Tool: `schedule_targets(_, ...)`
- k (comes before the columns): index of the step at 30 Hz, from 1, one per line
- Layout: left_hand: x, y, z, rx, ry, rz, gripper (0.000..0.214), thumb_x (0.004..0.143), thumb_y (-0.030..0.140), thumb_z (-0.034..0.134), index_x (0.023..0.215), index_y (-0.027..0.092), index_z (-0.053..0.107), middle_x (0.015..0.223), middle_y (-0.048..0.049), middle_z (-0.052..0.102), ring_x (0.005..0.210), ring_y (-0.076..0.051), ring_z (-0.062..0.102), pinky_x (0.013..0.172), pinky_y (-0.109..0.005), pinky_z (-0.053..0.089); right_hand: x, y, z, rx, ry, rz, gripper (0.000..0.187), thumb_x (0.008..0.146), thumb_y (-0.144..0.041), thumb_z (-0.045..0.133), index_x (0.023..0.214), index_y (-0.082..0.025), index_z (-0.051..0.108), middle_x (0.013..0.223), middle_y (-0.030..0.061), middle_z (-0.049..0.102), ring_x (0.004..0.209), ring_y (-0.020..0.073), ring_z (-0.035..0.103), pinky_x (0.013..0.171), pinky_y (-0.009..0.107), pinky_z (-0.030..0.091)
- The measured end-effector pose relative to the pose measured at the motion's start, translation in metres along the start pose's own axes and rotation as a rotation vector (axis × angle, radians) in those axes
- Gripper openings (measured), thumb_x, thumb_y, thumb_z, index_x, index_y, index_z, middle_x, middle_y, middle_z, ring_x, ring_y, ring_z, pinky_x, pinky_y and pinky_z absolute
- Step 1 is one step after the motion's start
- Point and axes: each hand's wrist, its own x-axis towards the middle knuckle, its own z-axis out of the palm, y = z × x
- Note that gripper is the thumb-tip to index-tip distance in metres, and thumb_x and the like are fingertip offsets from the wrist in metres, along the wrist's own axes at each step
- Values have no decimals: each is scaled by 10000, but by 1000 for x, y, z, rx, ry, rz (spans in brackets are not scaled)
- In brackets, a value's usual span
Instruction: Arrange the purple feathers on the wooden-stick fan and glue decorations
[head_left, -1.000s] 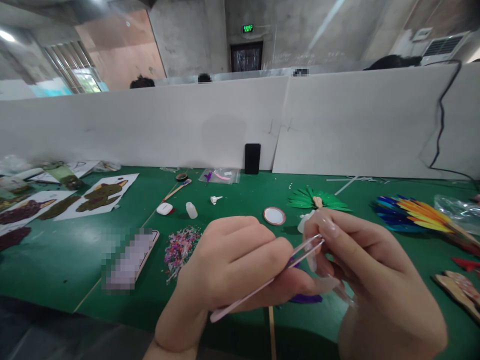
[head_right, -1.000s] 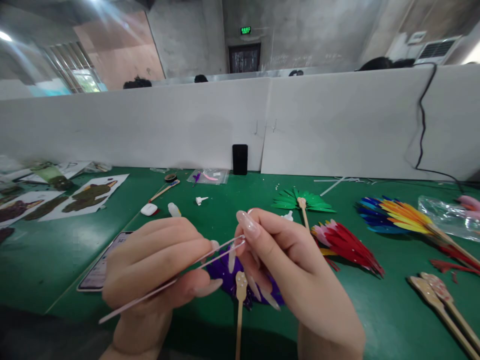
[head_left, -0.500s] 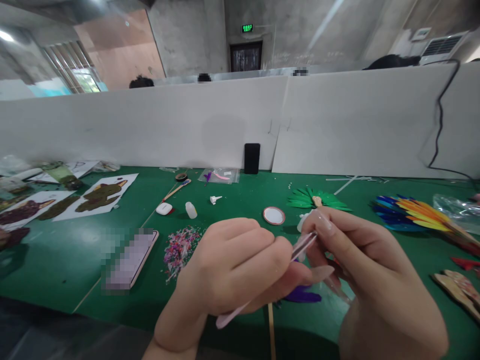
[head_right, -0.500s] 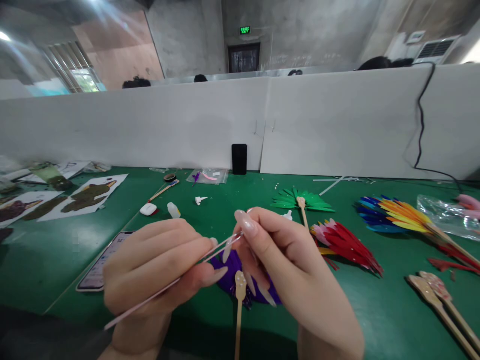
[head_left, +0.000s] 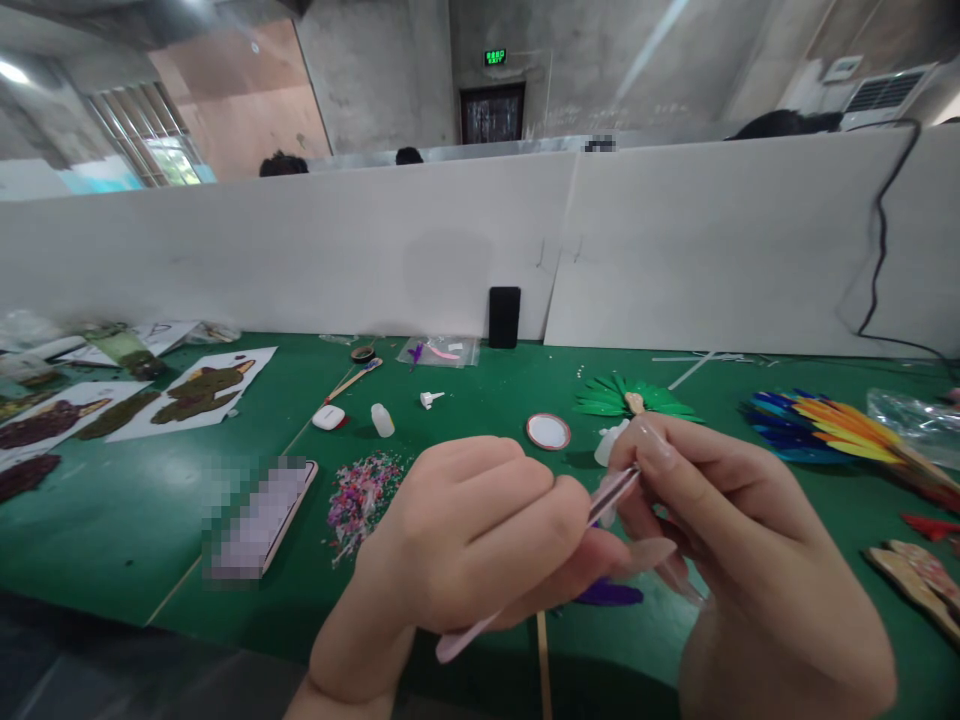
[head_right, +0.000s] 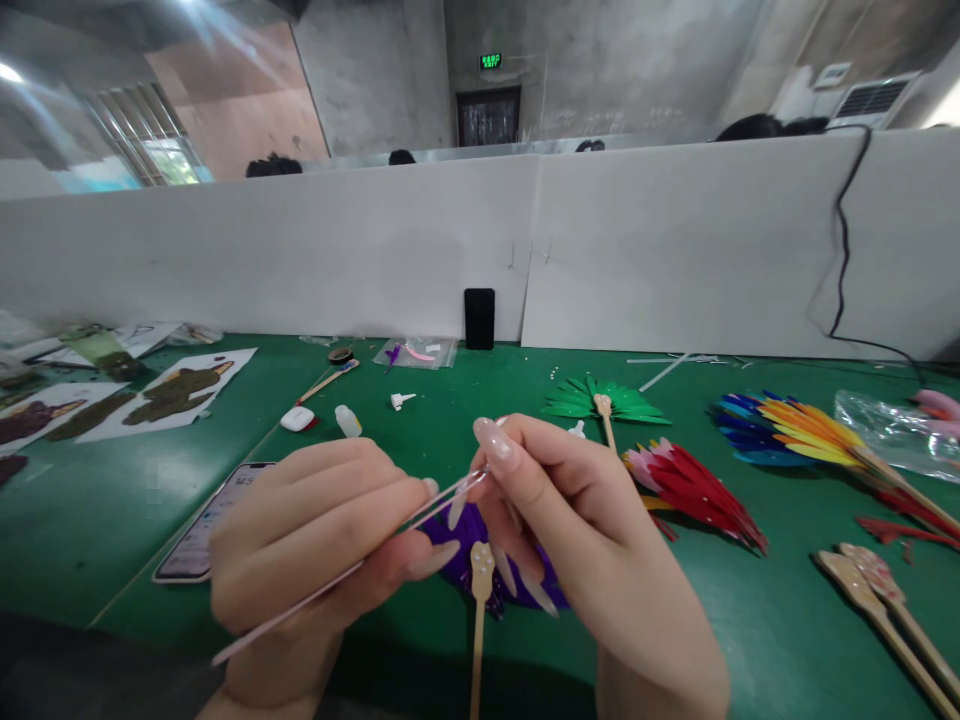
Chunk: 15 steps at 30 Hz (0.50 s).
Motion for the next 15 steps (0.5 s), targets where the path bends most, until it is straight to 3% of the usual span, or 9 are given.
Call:
schedule_targets(3,1,2,-2,43,-50,13,223,890,189,544,678,126,574,565,16,572,523,-79,528,491,-210,445,0,0,1,-29,27,-7,261,905,-411,522,715,-250,600,444,-60,432,392,82,354,356,187,308)
schedule_targets(15,1,0,1,93,-7,48,237,893,174,524,662,135,563,547,24,545,500,-75,503,482,-208,444,-2,2,2,-49,67,-1,374,916,-446,494,627,-208,491,465,-64,396,404,62,290,343,157,252)
